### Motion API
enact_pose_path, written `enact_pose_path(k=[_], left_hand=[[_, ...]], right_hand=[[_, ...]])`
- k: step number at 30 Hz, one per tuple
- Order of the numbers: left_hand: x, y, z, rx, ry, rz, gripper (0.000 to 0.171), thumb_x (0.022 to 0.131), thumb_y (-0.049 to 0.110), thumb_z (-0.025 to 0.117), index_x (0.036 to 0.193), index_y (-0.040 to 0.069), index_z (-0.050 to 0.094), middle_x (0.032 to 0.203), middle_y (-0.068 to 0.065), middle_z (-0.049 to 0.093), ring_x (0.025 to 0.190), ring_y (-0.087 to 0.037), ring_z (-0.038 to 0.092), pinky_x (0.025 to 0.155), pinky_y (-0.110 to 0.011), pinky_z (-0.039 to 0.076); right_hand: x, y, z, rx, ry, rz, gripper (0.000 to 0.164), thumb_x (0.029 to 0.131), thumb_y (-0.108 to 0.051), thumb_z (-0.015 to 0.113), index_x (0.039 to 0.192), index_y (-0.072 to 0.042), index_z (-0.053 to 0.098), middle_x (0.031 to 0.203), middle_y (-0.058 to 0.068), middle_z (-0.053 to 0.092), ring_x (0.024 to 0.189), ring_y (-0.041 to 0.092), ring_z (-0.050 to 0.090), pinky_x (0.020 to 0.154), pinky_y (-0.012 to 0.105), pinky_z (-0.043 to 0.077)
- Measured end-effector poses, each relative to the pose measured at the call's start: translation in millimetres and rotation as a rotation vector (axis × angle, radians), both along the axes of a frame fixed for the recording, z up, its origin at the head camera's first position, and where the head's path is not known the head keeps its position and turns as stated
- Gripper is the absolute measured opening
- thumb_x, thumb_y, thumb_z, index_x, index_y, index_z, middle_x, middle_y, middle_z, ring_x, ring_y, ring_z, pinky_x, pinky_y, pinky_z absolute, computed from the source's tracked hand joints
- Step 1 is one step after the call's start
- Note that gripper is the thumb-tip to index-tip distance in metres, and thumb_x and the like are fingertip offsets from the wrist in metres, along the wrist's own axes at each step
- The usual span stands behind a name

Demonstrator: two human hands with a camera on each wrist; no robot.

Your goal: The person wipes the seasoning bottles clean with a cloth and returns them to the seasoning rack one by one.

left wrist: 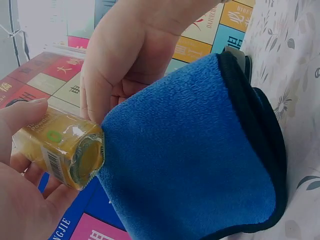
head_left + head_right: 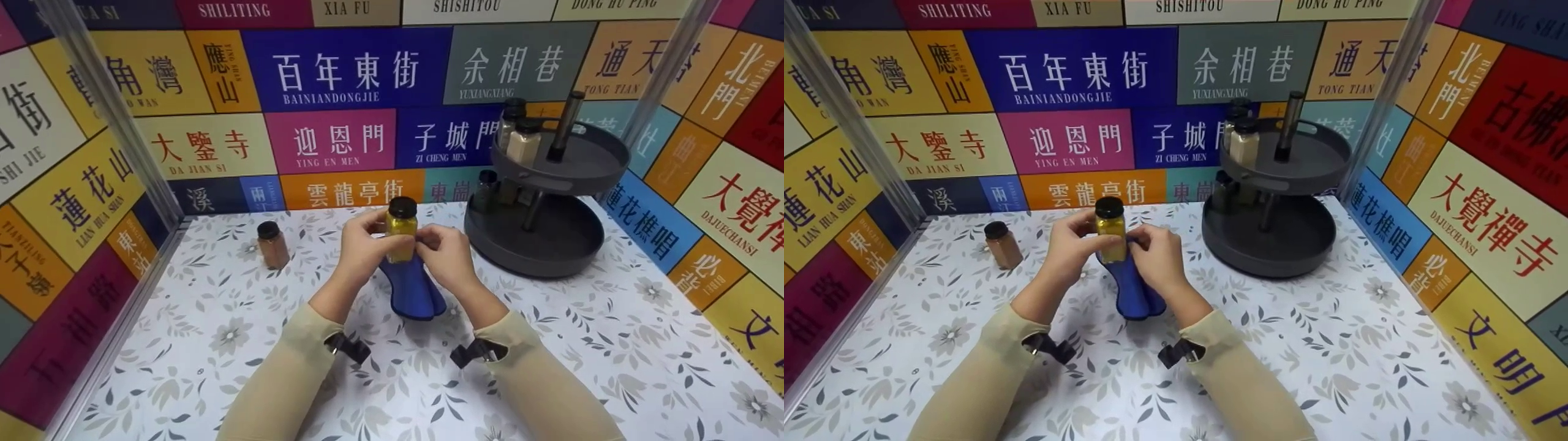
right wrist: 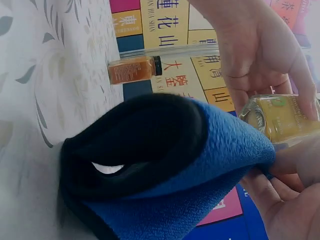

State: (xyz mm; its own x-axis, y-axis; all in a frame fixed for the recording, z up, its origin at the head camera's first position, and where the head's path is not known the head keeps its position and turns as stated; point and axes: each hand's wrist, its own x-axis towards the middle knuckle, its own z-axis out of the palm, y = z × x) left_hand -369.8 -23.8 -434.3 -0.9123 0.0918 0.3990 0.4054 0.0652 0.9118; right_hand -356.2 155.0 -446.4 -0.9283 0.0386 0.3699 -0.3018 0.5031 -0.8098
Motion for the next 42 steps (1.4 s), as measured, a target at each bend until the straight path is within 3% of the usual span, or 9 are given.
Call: enact_pose_path(k=[5, 9, 14, 19, 26, 33, 37, 42], left_hand=[[0.0, 2.6, -1.7, 0.009, -0.002, -0.012, 0.048, 0.079, 0.018, 0.093, 0.125, 0.014, 0.080, 0.118, -0.006, 0.079, 0.101, -0.023, 0.069, 0.096, -0.043, 0.058], [-1.1, 6.3, -5.6, 0.013, 0.002, -0.026, 0.048, 0.078, 0.016, 0.093, 0.124, 0.015, 0.081, 0.114, -0.005, 0.080, 0.100, -0.022, 0.070, 0.096, -0.042, 0.059], [-0.8, 11.2, -10.0, 0.018, -0.005, -0.078, 0.051, 0.077, 0.013, 0.093, 0.126, 0.014, 0.080, 0.113, -0.006, 0.079, 0.101, -0.022, 0.071, 0.096, -0.040, 0.062], [-1.0, 15.1, -13.2, 0.026, -0.019, -0.122, 0.053, 0.077, 0.011, 0.093, 0.128, 0.012, 0.078, 0.114, -0.007, 0.079, 0.102, -0.021, 0.071, 0.098, -0.040, 0.062], [-0.5, 9.9, -9.0, 0.038, 0.014, -0.072, 0.050, 0.078, 0.013, 0.092, 0.126, 0.013, 0.079, 0.112, -0.008, 0.079, 0.100, -0.021, 0.072, 0.097, -0.039, 0.062], [-2.9, 5.6, -7.7, 0.075, 0.026, -0.001, 0.048, 0.078, 0.013, 0.093, 0.124, 0.011, 0.080, 0.116, -0.009, 0.078, 0.103, -0.022, 0.071, 0.096, -0.041, 0.061], [-3.0, 5.2, -6.6, 0.088, 0.017, 0.008, 0.046, 0.079, 0.014, 0.093, 0.123, 0.011, 0.080, 0.117, -0.009, 0.078, 0.105, -0.023, 0.071, 0.098, -0.043, 0.061], [-1.6, 5.8, -6.5, 0.073, 0.016, -0.014, 0.049, 0.080, 0.016, 0.093, 0.126, 0.013, 0.079, 0.120, -0.008, 0.077, 0.107, -0.023, 0.071, 0.099, -0.044, 0.061]], right_hand=[[6.9, 2.2, 10.1, -0.050, 0.019, 0.002, 0.014, 0.097, -0.009, 0.075, 0.108, -0.005, 0.081, 0.103, 0.013, 0.082, 0.094, 0.025, 0.080, 0.082, 0.037, 0.066], [14.7, 6.9, 24.1, -0.116, 0.094, -0.008, 0.014, 0.097, -0.006, 0.075, 0.109, -0.004, 0.081, 0.106, 0.015, 0.082, 0.095, 0.025, 0.080, 0.080, 0.032, 0.066], [23.8, 13.7, 40.6, -0.275, 0.198, -0.017, 0.015, 0.097, -0.003, 0.075, 0.111, -0.001, 0.080, 0.108, 0.016, 0.080, 0.095, 0.018, 0.080, 0.080, 0.027, 0.065], [28.2, 17.1, 46.0, -0.358, 0.276, -0.008, 0.016, 0.098, -0.002, 0.074, 0.112, 0.001, 0.079, 0.107, 0.018, 0.080, 0.091, 0.013, 0.079, 0.081, 0.026, 0.064], [21.1, 10.8, 34.7, -0.231, 0.224, -0.034, 0.016, 0.097, -0.004, 0.075, 0.111, -0.003, 0.080, 0.110, 0.015, 0.081, 0.097, 0.021, 0.080, 0.083, 0.023, 0.063], [13.9, 2.2, 15.7, -0.037, 0.118, -0.044, 0.012, 0.095, -0.008, 0.076, 0.105, -0.005, 0.081, 0.100, 0.012, 0.082, 0.090, 0.024, 0.079, 0.080, 0.036, 0.065], [11.2, 1.3, 11.6, 0.065, 0.024, -0.049, 0.013, 0.095, -0.010, 0.075, 0.106, -0.008, 0.081, 0.097, 0.011, 0.081, 0.087, 0.024, 0.077, 0.072, 0.038, 0.064], [11.7, 3.7, 16.5, 0.092, -0.012, -0.048, 0.015, 0.095, -0.010, 0.075, 0.109, -0.007, 0.081, 0.102, 0.012, 0.082, 0.093, 0.026, 0.078, 0.079, 0.042, 0.065]])
